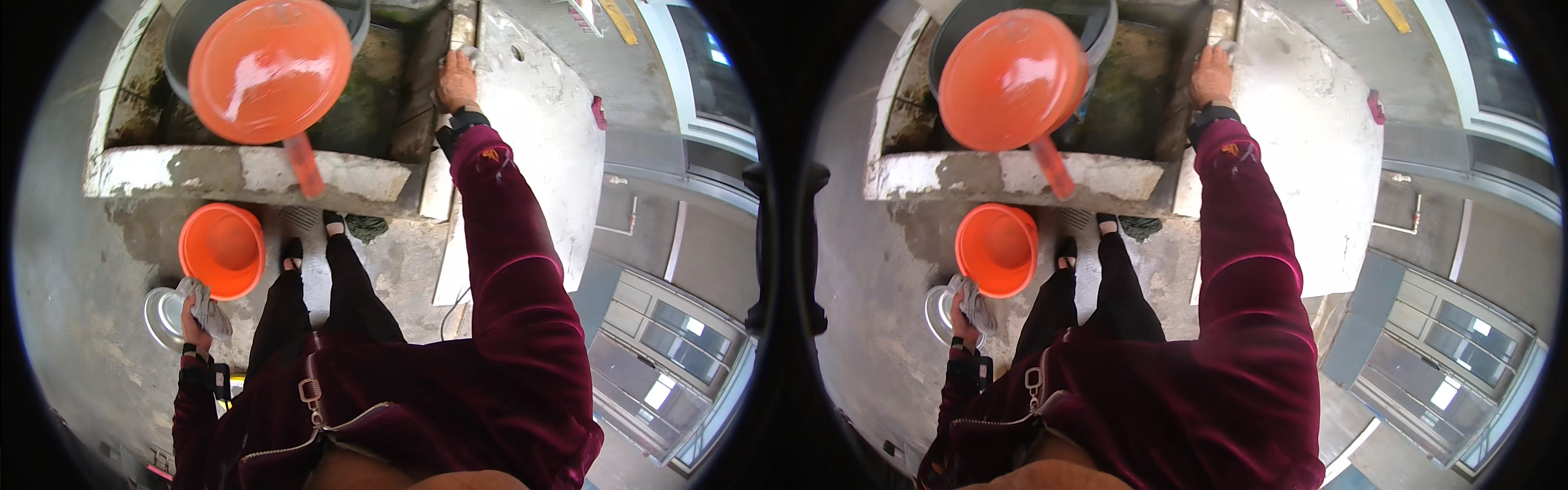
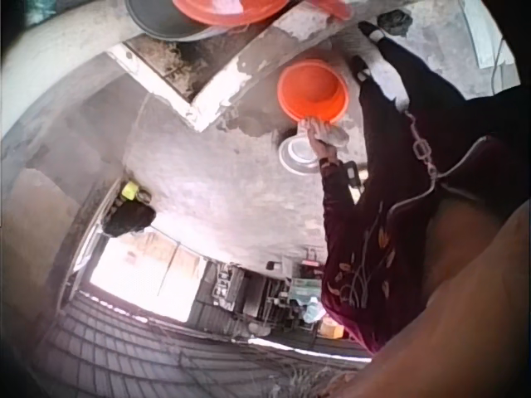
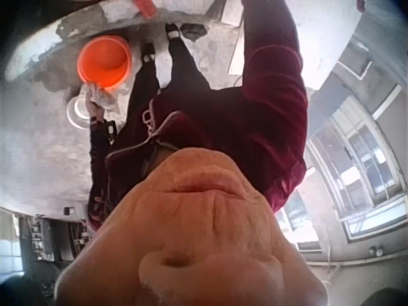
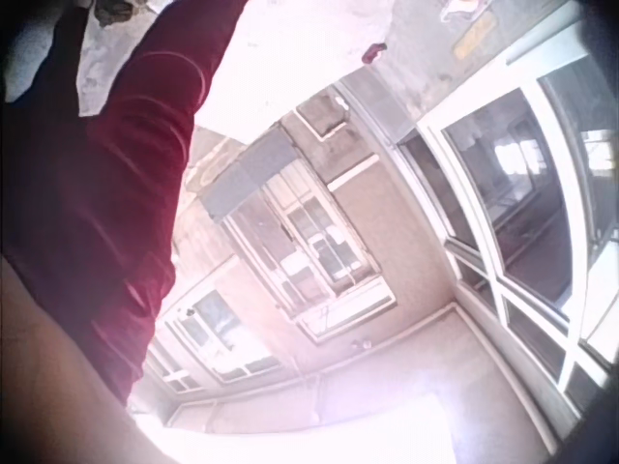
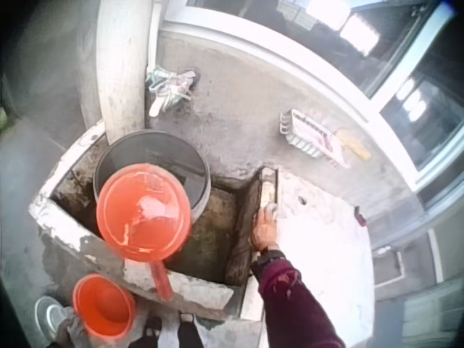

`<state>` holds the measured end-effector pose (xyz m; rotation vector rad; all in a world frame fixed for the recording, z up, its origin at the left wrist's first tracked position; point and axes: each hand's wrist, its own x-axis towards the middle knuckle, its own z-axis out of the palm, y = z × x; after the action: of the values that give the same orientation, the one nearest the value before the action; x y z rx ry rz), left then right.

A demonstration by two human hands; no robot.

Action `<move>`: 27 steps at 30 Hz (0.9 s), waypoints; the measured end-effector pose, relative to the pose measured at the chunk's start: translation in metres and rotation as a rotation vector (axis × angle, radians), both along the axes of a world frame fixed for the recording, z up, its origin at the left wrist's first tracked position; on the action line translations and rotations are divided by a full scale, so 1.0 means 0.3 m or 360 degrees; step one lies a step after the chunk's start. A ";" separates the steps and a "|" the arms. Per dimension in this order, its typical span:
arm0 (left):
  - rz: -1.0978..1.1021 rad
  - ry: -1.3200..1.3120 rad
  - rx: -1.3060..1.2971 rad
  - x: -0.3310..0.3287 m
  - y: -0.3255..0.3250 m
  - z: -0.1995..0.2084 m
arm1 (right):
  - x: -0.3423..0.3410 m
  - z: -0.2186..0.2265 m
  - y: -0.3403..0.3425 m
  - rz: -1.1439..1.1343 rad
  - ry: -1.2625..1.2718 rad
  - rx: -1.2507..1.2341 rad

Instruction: The person repeatedly wipes a concrete ledge and surrounding area with a cloth, periodically refilling water from a bucket using a ladle. They also wring out the cloth in a metal basin and continue wiping the same surfaces throughout the clip.

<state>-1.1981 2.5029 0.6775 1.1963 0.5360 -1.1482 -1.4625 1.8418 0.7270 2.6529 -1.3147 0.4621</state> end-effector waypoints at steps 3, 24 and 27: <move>-0.0021 -0.0007 -0.0044 -0.037 -0.057 0.006 | 0.025 -0.006 -0.098 0.0007 -0.0019 0.0082; 0.0040 0.0031 0.0025 -0.189 -0.201 0.052 | 0.114 -0.109 -0.591 0.0186 0.0101 -0.0417; 0.0085 0.0028 0.0159 -0.178 -0.176 0.053 | 0.090 -0.111 -0.493 0.0218 -0.0025 -0.0333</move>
<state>-1.2513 2.4502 0.6934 1.2512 0.6410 -1.0981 -1.4354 1.6940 0.6938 2.5777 -1.0293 0.6041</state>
